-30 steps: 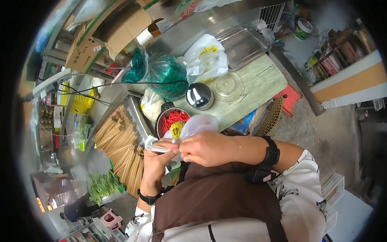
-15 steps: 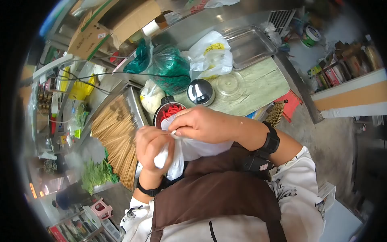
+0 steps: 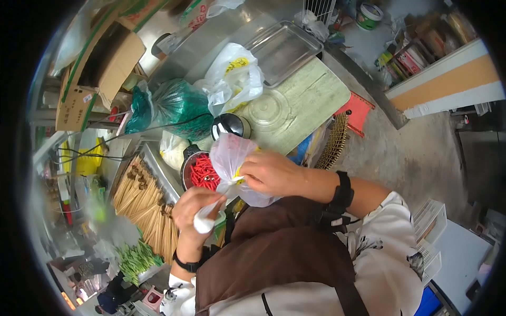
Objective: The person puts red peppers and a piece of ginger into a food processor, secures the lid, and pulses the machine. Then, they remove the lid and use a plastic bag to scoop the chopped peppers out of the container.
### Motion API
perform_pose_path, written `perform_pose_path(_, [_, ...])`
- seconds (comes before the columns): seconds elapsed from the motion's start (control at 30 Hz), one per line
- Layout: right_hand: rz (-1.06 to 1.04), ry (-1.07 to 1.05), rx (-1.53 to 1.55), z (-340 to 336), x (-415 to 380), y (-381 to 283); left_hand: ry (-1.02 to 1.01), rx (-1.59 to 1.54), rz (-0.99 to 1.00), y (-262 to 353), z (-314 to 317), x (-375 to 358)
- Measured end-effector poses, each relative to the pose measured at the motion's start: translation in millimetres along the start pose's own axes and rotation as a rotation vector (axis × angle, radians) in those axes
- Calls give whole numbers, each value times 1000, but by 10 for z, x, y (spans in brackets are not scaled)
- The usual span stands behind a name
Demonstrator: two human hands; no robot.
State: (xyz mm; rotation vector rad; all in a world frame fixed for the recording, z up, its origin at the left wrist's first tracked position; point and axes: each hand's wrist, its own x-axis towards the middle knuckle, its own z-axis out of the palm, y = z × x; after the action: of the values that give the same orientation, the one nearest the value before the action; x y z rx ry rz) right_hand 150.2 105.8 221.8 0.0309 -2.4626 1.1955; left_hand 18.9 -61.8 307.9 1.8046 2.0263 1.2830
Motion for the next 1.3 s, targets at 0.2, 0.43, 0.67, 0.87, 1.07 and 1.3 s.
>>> perform_pose_path(0.2, [285, 57, -81, -34, -178, 157, -192, -221, -66, -99, 559, 541])
perform_pose_path(0.43, [612, 256, -83, -408, -417, 1165, -146, -234, -524, -356, 588, 618])
perform_pose_path(0.67, [885, 248, -344, -501, -649, 2666, -193, -205, -949, -757, 488, 8])
perform_pose_path(0.87, [898, 208, -406, 82, -547, 3098, -169, -99, -1035, -826, 464, -165])
perform_pose_path(1.07, [1352, 214, -245, 811, -648, 3631, -102, -80, -1166, -731, 457, -270])
perform_pose_path(1.3, [1326, -186, -311, 1309, -1017, 4491, -61, -124, -1291, -655, 468, -426])
